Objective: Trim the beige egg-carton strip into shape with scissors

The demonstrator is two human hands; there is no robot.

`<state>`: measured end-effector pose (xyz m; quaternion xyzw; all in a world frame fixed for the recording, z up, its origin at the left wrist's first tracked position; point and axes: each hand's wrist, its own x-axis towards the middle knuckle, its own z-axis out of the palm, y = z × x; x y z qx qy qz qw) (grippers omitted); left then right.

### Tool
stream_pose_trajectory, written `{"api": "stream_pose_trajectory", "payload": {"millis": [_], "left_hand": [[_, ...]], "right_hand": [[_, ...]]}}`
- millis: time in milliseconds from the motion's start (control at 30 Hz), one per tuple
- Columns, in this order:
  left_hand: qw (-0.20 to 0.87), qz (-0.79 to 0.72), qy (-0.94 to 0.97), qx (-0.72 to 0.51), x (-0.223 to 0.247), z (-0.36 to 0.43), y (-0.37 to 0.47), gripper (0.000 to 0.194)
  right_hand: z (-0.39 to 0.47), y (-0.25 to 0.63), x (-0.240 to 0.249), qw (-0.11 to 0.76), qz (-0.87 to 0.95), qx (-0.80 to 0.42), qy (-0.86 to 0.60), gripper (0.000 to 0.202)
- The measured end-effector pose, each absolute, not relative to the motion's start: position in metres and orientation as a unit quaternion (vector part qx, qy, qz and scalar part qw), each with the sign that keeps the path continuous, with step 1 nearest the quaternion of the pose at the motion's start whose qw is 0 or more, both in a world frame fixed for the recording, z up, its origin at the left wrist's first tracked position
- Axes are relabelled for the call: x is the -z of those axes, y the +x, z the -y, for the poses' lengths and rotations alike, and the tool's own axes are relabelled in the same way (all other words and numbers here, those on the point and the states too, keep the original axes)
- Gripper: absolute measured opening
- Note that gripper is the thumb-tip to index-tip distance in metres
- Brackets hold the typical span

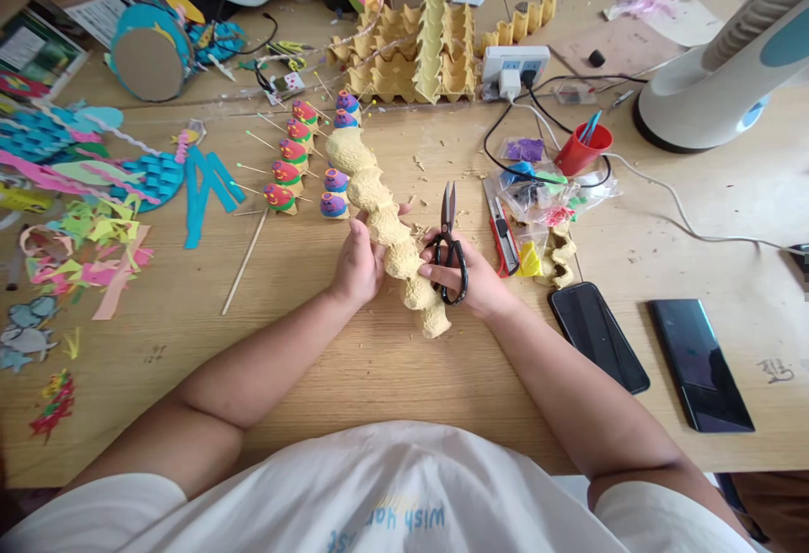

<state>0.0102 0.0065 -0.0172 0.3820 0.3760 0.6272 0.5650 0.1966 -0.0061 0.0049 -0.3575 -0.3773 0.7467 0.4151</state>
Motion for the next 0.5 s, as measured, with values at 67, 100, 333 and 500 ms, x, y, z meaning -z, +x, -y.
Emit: {"api": "stream_pose_trajectory", "payload": {"millis": [67,100,333,500], "left_hand": [[0.573,-0.354,0.423,-0.606,0.021,-0.006,0.009,0.084],[0.580,-0.344,0.438,-0.594,0.021,-0.006,0.009,0.085],[0.661,-0.342,0.437,-0.505,0.010,0.001,0.013,0.055],[0.771,-0.310,0.385,-0.401,0.007,0.004,0.013,0.051]], "right_hand": [[0.006,0.197,-0.003,0.426,0.356,-0.760,-0.337,0.062],[0.005,0.197,-0.003,0.440,0.348,-0.759,-0.331,0.062],[0.000,0.199,-0.009,0.541,0.291,-0.705,-0.354,0.049],[-0.002,0.197,-0.009,0.561,0.297,-0.668,-0.388,0.054]]}}
